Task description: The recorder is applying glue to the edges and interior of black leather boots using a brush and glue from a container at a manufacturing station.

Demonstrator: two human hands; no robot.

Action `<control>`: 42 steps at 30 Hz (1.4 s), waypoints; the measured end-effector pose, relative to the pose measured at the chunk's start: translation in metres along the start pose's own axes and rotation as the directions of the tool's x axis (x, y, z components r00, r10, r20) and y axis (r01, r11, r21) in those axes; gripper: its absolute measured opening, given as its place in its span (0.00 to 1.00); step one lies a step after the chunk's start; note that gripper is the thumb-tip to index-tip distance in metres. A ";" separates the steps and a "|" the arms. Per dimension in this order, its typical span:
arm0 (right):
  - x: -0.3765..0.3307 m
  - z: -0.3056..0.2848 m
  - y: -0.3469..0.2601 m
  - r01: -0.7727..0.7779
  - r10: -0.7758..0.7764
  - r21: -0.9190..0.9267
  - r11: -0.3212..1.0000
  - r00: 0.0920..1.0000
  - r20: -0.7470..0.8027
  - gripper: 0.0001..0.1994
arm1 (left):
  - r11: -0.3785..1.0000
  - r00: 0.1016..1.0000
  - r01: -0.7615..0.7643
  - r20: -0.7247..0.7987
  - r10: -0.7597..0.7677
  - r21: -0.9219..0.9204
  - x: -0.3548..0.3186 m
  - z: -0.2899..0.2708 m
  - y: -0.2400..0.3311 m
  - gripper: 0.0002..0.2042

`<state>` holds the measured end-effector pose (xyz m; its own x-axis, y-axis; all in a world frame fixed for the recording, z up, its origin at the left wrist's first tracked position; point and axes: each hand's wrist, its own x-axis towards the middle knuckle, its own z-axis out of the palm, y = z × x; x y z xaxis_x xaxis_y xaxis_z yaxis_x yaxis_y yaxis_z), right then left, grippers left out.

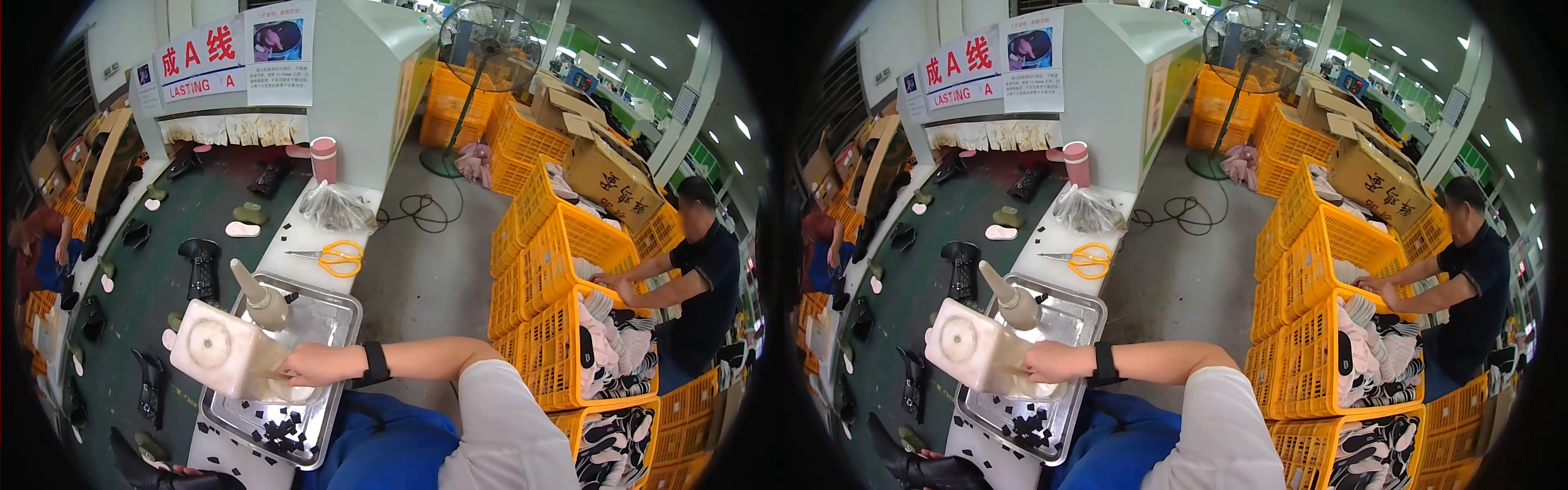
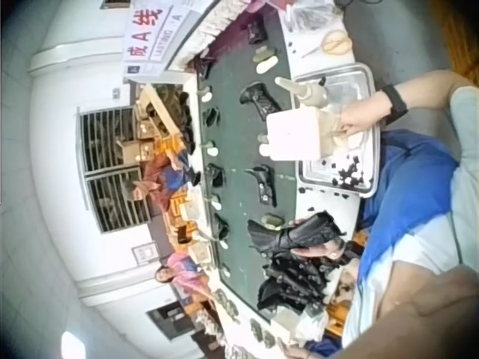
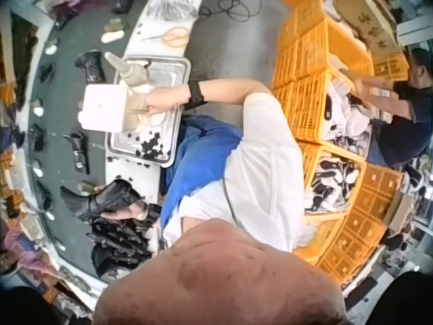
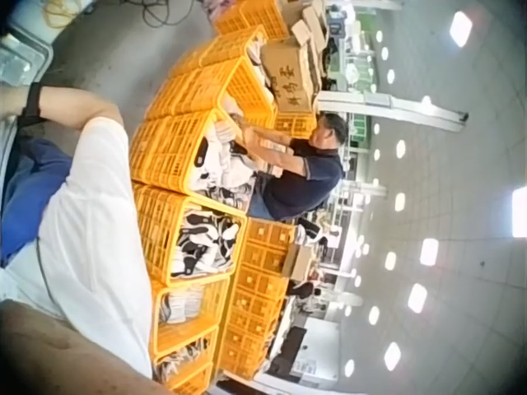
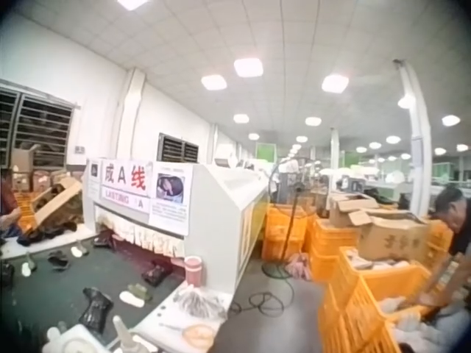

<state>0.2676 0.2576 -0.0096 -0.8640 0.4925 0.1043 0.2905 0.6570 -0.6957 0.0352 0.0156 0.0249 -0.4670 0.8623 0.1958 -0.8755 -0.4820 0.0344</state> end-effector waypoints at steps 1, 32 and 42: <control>-0.003 -0.008 -0.007 -0.047 0.047 -0.011 0.999 0.999 0.016 0.09 | 1.000 1.000 0.001 -0.001 -0.001 -0.003 -0.001 -0.004 0.005 0.33; -0.086 -0.134 -0.161 0.747 -0.883 0.578 0.328 0.461 -0.095 0.09 | 0.510 0.987 0.007 -0.088 0.135 0.860 0.043 -0.053 -0.028 0.22; -0.074 -0.127 -0.152 0.691 -0.899 0.645 0.326 0.438 -0.015 0.10 | 0.138 0.985 0.038 -0.060 0.160 0.990 0.057 -0.029 -0.067 0.20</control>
<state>0.3397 0.1936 0.1784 -0.6331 -0.3667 0.6817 -0.7679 0.1865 -0.6128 0.0638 0.1022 0.0055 -0.6076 0.7818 0.1400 -0.0153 -0.1877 0.9821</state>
